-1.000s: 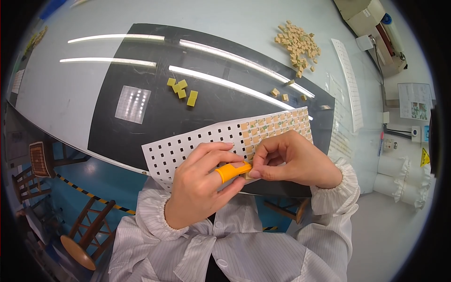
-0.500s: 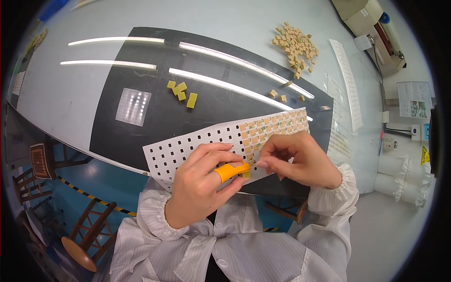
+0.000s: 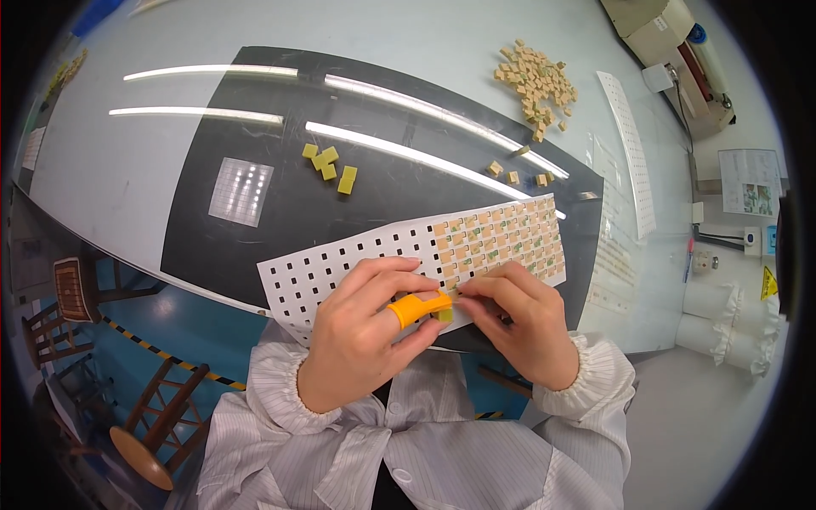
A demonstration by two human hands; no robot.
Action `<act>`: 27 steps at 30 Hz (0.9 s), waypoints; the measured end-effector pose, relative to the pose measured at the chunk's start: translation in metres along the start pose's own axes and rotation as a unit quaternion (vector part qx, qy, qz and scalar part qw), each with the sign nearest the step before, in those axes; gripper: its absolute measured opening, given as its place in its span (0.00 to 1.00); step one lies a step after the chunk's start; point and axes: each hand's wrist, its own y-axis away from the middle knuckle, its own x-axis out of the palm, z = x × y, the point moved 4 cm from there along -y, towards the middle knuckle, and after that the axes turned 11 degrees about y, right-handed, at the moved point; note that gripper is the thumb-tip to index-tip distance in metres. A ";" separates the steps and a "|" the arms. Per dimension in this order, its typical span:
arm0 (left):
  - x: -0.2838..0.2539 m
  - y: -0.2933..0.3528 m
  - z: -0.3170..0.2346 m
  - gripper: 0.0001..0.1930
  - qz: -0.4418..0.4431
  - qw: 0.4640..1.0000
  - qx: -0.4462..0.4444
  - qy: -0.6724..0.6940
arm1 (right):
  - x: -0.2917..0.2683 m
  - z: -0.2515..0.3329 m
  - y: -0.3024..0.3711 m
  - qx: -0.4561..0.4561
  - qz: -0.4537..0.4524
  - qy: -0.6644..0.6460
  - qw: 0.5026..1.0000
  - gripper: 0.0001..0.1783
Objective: The person is placing small square components into a grid board using dextrous hand movements.
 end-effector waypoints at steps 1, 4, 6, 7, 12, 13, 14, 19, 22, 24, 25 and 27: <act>0.000 0.000 0.000 0.14 -0.003 1.000 0.003 -0.002 | 0.002 0.001 0.002 0.000 0.000 0.000 1.000 0.09; 0.000 0.000 0.000 0.14 -0.002 1.000 0.002 -0.002 | 0.002 0.002 0.004 0.000 -0.023 0.024 0.999 0.10; -0.001 0.000 -0.001 0.14 -0.003 1.000 0.003 -0.002 | 0.001 0.001 0.002 0.022 -0.005 0.008 1.000 0.09; -0.001 0.000 -0.001 0.14 -0.004 1.000 0.003 -0.002 | 0.000 0.002 0.001 0.021 -0.005 0.008 1.000 0.09; 0.000 0.000 0.000 0.14 -0.004 1.000 -0.003 -0.002 | -0.001 -0.005 -0.005 0.115 0.063 -0.083 0.988 0.07; 0.000 0.000 0.001 0.14 -0.003 1.000 -0.005 -0.001 | -0.003 -0.008 -0.006 0.115 0.064 -0.083 0.988 0.07; 0.000 0.001 0.000 0.14 -0.004 1.000 -0.005 -0.002 | -0.004 -0.013 -0.006 0.135 0.090 -0.143 0.976 0.07; -0.001 0.001 0.000 0.14 0.002 1.000 0.000 -0.001 | -0.006 -0.016 -0.016 0.276 0.222 -0.407 0.842 0.07; -0.001 0.001 0.001 0.14 0.000 1.000 0.003 -0.002 | 0.002 -0.012 -0.018 0.280 0.287 -0.430 0.809 0.07; -0.001 0.000 0.000 0.13 0.004 1.000 0.011 -0.004 | 0.005 -0.011 -0.018 0.286 0.301 -0.426 0.804 0.07; -0.001 0.000 0.000 0.12 0.008 1.000 0.019 -0.006 | 0.006 -0.011 -0.018 0.286 0.301 -0.426 0.804 0.07; -0.001 0.001 0.000 0.13 0.003 1.000 0.013 -0.007 | 0.006 -0.011 -0.018 0.287 0.291 -0.432 0.804 0.07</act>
